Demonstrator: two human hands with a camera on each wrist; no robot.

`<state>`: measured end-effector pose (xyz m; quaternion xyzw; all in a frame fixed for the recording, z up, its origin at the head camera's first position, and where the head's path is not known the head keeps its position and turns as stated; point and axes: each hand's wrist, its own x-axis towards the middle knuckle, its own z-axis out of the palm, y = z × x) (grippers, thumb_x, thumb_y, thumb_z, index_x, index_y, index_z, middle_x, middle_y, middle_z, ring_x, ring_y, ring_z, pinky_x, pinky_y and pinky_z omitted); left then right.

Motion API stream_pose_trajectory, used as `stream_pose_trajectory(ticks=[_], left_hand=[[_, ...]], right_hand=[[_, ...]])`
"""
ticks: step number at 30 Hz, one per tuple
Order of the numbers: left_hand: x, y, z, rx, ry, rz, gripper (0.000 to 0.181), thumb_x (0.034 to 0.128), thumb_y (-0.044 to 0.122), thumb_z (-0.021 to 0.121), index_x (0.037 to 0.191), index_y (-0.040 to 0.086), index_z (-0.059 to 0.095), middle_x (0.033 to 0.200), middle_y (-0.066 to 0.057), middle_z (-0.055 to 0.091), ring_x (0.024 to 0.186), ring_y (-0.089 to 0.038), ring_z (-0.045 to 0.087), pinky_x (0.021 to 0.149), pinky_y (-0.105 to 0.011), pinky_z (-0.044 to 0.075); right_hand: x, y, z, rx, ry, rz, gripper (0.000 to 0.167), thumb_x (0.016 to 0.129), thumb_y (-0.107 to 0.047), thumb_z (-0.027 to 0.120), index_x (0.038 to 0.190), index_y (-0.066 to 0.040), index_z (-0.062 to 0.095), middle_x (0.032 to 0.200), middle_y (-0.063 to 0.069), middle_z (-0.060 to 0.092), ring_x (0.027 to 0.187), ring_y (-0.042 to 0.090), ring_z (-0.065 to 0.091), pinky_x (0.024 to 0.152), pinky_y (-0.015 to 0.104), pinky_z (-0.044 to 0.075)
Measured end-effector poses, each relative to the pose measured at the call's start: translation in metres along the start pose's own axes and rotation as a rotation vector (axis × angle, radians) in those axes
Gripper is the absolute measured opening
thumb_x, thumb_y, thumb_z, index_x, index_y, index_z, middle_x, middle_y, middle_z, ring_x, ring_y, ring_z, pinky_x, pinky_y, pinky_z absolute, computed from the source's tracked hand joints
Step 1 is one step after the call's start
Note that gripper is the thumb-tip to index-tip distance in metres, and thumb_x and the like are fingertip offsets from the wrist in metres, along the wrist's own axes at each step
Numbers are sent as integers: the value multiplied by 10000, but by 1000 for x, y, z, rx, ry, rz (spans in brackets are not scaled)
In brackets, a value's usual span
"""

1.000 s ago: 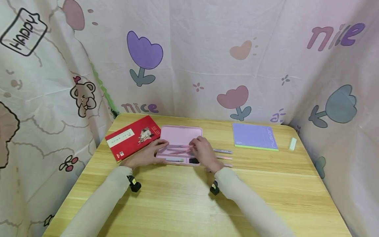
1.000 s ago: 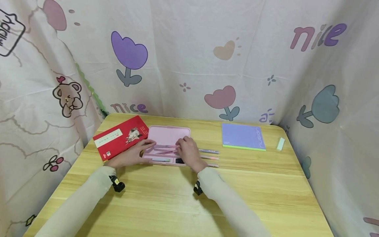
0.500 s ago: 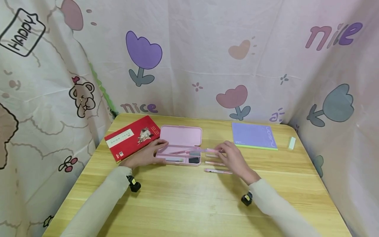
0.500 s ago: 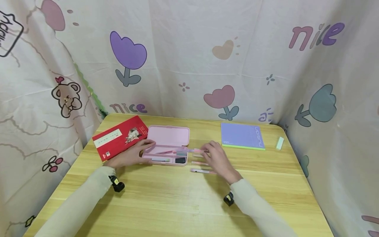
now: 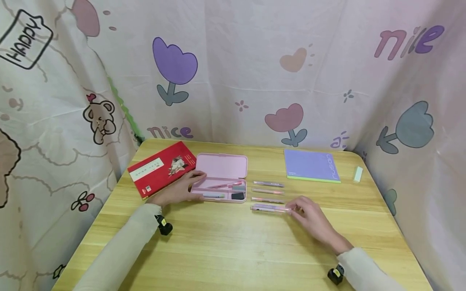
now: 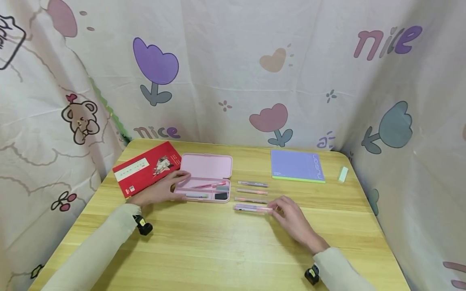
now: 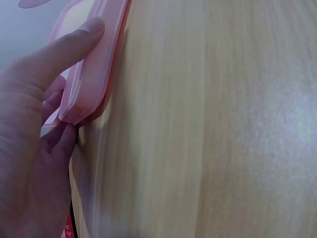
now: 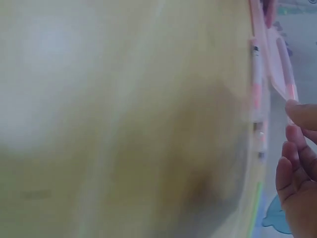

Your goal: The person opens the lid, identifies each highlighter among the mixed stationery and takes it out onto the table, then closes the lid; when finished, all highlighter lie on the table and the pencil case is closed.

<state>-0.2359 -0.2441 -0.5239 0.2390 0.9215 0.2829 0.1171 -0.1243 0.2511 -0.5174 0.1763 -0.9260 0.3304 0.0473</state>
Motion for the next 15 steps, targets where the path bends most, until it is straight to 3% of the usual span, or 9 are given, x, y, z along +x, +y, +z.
stream_pose_trajectory(ticks=[6, 15], left_hand=[[-1, -1, 0, 14, 3, -6, 1006, 857, 580, 872, 1696, 257, 421, 1732, -47, 380, 1542, -358, 368, 1187, -718, 428], [0, 1, -1, 5, -2, -1, 1002, 852, 577, 879, 1687, 243, 438, 1729, -48, 385, 1555, -357, 361, 1205, -725, 400]], right_hand=[[-13, 1, 11, 72, -52, 22, 180, 977, -80, 812, 1095, -213, 781, 977, -127, 651, 829, 7, 555, 700, 217, 521], [-17, 4, 23, 116, -80, 6, 197, 952, -76, 834, 1065, -230, 783, 983, -129, 670, 847, -7, 590, 717, 210, 547]])
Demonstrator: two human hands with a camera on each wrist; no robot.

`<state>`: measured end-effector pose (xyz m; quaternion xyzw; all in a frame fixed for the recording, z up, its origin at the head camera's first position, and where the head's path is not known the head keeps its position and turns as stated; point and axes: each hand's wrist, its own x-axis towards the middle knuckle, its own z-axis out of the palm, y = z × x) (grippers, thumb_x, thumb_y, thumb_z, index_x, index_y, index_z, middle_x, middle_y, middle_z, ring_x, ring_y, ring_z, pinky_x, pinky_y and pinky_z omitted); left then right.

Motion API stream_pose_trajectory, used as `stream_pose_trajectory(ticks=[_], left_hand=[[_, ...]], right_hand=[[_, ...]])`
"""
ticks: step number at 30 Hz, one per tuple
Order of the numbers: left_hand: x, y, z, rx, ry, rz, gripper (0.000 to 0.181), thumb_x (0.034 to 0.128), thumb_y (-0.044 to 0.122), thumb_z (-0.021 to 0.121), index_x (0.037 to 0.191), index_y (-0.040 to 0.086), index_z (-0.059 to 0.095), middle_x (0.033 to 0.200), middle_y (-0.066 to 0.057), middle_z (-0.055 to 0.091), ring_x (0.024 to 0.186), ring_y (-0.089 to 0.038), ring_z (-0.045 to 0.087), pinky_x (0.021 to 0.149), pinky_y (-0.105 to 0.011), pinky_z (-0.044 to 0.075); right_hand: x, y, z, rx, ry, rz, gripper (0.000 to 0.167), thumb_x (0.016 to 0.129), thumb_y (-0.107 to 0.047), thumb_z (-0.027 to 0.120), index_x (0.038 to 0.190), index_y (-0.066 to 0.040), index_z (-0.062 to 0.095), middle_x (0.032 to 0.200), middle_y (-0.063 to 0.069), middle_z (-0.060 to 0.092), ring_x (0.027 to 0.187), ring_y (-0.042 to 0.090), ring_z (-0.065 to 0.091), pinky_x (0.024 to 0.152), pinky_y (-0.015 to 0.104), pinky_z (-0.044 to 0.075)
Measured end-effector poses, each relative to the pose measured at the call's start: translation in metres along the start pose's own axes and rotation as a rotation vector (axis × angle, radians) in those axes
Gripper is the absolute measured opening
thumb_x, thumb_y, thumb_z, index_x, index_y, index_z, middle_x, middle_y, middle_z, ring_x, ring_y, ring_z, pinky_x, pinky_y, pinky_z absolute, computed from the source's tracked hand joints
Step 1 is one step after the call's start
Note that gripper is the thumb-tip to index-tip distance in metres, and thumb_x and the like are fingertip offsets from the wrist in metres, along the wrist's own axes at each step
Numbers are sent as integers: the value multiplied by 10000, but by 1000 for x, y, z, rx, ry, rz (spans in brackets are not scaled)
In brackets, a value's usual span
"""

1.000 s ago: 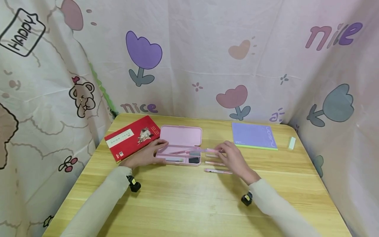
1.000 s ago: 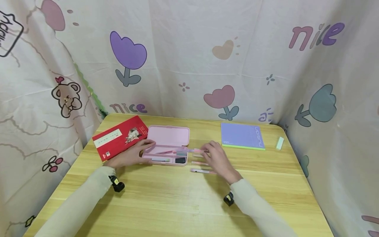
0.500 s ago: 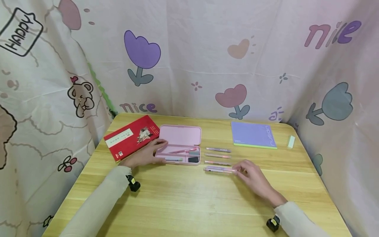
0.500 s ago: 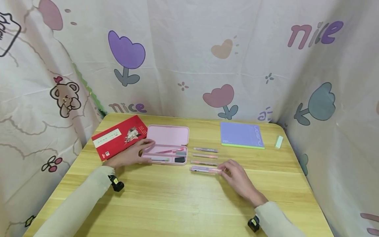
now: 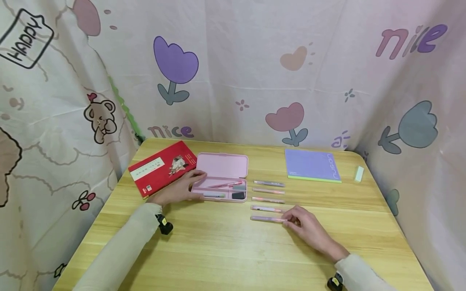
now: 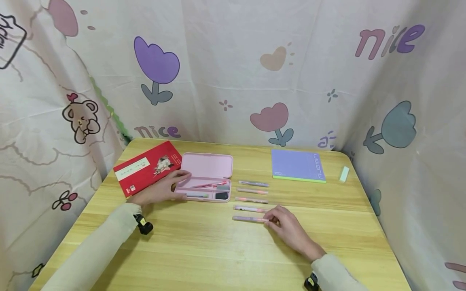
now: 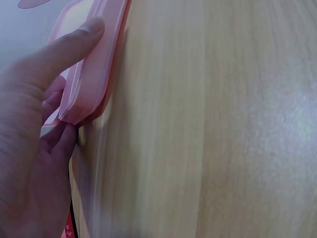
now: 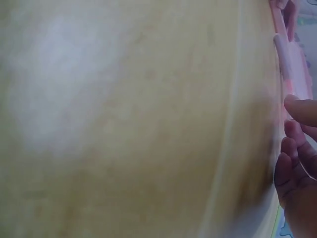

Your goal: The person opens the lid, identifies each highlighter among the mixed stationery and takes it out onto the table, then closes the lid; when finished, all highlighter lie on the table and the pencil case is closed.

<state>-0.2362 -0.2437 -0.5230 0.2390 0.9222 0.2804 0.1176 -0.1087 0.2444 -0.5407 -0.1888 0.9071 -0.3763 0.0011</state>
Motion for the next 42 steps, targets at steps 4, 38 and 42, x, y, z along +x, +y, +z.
stream_pose_trajectory(ticks=[4, 38, 42], left_hand=[[2, 0, 0, -1, -4, 5, 994, 854, 575, 877, 1682, 232, 448, 1721, -58, 392, 1554, -357, 366, 1213, -730, 385], [1, 1, 0, -7, -6, -2, 982, 861, 551, 879, 1681, 226, 450, 1722, -65, 388, 1555, -361, 362, 1215, -731, 383], [1, 2, 0, -10, -10, -1, 974, 866, 541, 878, 1680, 218, 452, 1719, -73, 388, 1554, -366, 363, 1215, -734, 381]], right_hand=[[0, 1, 2, -6, -5, -2, 187, 962, -91, 831, 1071, -237, 788, 999, -129, 684, 853, -9, 592, 722, 212, 543], [1, 1, 6, -75, 28, -12, 224, 949, -37, 833, 1087, -208, 788, 1047, -123, 684, 880, -25, 611, 728, 207, 551], [1, 0, 6, -74, 25, -4, 219, 952, -29, 825, 1088, -197, 789, 1048, -116, 686, 882, -24, 615, 734, 207, 557]])
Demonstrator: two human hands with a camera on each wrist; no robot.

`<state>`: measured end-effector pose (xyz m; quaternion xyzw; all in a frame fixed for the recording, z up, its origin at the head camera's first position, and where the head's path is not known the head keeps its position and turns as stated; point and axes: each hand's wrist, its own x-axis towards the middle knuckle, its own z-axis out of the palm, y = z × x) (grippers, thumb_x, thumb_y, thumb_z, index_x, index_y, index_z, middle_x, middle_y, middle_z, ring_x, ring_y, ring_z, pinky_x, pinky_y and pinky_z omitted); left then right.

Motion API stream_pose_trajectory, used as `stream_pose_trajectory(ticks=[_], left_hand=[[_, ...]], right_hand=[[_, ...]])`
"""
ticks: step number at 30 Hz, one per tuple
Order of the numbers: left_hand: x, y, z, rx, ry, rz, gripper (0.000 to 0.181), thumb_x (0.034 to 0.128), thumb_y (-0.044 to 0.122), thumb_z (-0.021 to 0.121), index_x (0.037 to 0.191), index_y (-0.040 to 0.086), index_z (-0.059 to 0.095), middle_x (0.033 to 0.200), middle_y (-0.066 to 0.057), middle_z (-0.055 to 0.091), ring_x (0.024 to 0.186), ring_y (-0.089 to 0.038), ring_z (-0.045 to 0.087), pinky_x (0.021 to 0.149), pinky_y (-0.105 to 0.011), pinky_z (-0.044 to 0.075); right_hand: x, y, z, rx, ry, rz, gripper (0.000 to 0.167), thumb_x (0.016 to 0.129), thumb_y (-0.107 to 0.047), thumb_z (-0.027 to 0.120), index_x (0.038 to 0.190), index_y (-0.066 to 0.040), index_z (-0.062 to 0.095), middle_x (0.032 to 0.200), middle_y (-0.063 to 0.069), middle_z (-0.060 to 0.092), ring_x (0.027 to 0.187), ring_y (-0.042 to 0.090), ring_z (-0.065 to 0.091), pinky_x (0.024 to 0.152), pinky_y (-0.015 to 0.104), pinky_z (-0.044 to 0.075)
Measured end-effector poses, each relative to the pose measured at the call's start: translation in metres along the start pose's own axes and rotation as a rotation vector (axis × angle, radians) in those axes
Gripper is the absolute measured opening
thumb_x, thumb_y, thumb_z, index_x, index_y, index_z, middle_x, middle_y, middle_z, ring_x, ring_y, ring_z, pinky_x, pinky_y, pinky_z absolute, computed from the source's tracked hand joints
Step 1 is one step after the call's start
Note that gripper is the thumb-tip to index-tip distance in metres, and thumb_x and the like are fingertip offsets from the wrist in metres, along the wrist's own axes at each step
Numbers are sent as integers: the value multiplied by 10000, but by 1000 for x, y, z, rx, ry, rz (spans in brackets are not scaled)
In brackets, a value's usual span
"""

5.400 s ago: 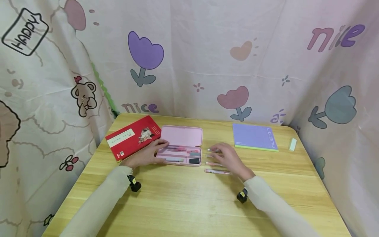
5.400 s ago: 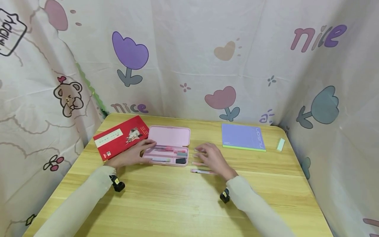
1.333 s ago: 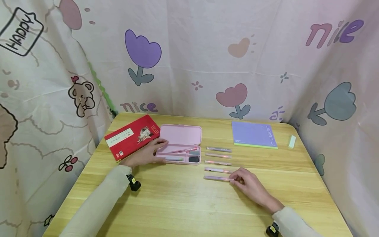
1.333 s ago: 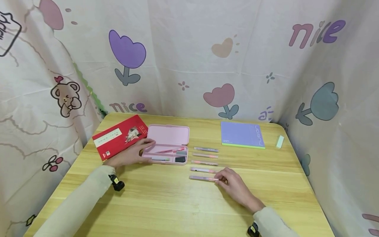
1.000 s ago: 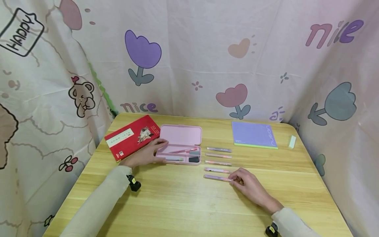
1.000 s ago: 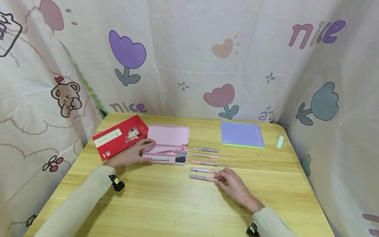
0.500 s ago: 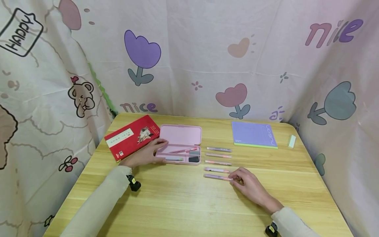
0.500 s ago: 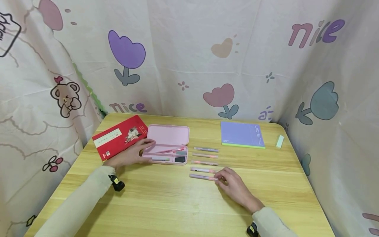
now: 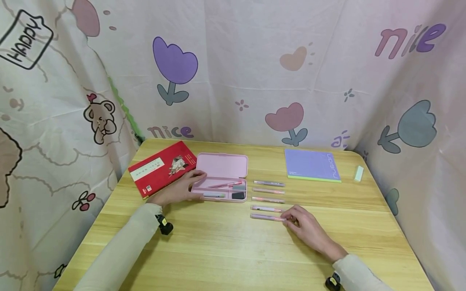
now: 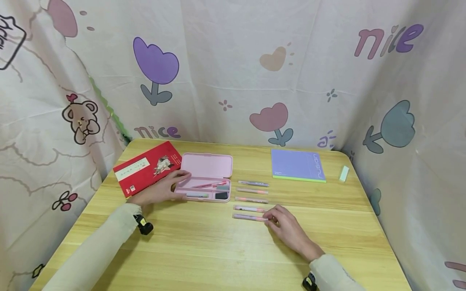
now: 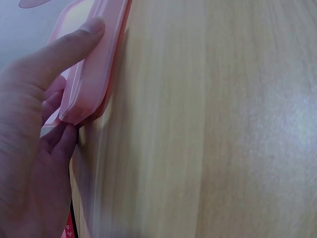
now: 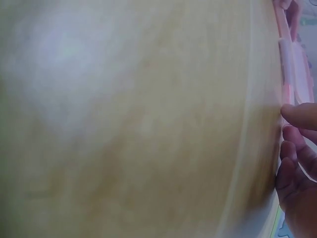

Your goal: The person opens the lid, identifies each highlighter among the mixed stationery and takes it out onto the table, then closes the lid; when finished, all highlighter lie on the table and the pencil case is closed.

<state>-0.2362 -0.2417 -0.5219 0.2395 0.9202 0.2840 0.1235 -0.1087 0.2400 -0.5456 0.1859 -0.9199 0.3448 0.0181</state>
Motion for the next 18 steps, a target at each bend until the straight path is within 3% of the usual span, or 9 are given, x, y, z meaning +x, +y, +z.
stream_pose_trajectory(ticks=[11, 18], left_hand=[[-3, 0, -1, 20, 20, -11, 1014, 838, 566, 891, 1688, 252, 436, 1730, -46, 387, 1549, -360, 364, 1199, -725, 412], [-1, -4, 0, 12, 15, -1, 1007, 844, 566, 887, 1687, 244, 439, 1728, -52, 387, 1554, -362, 359, 1202, -730, 402]], right_hand=[[-1, -3, 0, 30, 5, 2, 215, 943, -49, 841, 1110, -172, 789, 1063, -87, 697, 884, -14, 633, 749, 213, 575], [3, -3, -8, -1, 43, 7, 159, 974, -218, 846, 1121, -183, 797, 1001, -118, 664, 829, 3, 570, 703, 221, 542]])
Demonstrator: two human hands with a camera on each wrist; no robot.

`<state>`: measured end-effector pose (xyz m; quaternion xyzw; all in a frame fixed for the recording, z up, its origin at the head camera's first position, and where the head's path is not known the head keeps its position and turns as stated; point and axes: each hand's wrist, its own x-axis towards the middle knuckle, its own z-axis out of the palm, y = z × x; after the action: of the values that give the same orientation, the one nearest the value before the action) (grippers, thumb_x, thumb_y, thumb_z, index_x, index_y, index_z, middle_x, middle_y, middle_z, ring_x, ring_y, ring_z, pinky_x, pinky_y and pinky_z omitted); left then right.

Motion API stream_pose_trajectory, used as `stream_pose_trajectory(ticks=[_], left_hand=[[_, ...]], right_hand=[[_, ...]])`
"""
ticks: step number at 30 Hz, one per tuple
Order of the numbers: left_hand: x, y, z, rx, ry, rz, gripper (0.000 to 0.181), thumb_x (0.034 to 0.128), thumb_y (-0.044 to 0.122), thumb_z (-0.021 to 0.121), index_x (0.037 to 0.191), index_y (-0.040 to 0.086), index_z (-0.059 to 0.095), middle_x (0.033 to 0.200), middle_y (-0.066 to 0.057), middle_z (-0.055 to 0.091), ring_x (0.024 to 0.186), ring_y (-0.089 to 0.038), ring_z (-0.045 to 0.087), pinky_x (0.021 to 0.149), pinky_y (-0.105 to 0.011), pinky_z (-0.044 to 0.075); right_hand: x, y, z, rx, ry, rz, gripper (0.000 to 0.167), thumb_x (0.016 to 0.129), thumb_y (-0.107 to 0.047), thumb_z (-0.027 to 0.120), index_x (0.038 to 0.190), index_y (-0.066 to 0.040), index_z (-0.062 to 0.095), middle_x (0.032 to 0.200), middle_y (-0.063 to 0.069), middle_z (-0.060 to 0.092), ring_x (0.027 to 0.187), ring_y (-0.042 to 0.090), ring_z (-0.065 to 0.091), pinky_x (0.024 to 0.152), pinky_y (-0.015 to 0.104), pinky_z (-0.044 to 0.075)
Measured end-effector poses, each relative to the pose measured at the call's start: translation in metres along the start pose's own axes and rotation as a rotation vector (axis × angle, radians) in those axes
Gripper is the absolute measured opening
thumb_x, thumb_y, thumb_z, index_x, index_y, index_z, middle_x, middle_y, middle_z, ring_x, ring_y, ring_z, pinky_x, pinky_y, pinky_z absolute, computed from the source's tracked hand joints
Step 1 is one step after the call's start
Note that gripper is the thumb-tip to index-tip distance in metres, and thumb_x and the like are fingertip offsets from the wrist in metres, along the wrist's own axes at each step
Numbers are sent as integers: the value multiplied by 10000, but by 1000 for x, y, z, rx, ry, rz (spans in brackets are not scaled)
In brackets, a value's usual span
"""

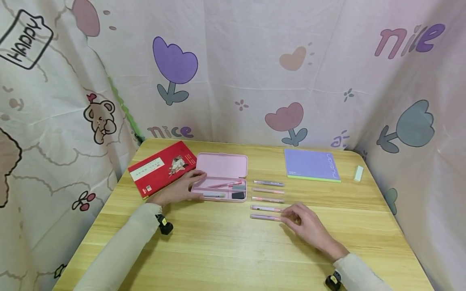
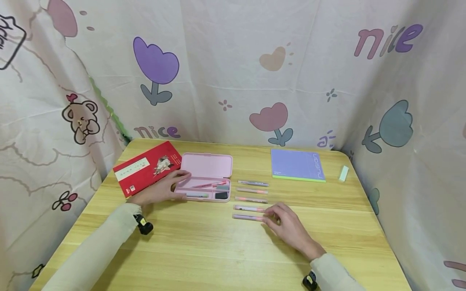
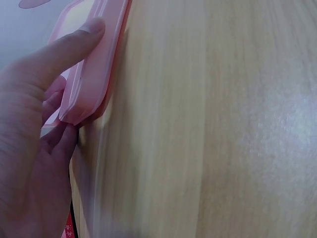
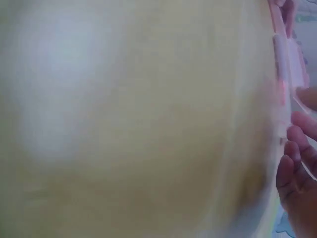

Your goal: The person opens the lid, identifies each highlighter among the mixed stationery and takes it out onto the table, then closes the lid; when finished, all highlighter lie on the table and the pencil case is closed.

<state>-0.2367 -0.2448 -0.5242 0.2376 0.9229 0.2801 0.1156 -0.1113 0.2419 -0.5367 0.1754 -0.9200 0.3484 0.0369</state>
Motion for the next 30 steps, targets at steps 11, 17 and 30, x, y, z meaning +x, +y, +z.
stream_pose_trajectory(ticks=[11, 17, 30], left_hand=[[0, 0, 1, -11, -7, 3, 993, 853, 550, 883, 1687, 243, 439, 1727, -46, 382, 1555, -354, 359, 1217, -731, 382], [1, 0, 3, -8, -12, 8, 984, 865, 564, 869, 1684, 224, 444, 1726, -63, 380, 1548, -355, 365, 1216, -729, 386], [2, -1, 2, -22, -14, 17, 971, 873, 574, 862, 1681, 229, 450, 1723, -56, 383, 1542, -351, 375, 1214, -722, 397]], right_hand=[[62, -32, -11, 13, 47, -65, 218, 1005, -217, 807, 1183, -93, 786, 1055, -41, 723, 920, 118, 638, 788, 280, 587], [102, -57, 22, 106, -29, -68, 228, 1032, -216, 776, 1206, -68, 780, 1062, -18, 719, 909, 130, 644, 805, 262, 585], [149, -96, 87, 23, -148, -260, 186, 1040, -185, 765, 1178, -65, 802, 1041, 44, 742, 930, 171, 728, 821, 288, 619]])
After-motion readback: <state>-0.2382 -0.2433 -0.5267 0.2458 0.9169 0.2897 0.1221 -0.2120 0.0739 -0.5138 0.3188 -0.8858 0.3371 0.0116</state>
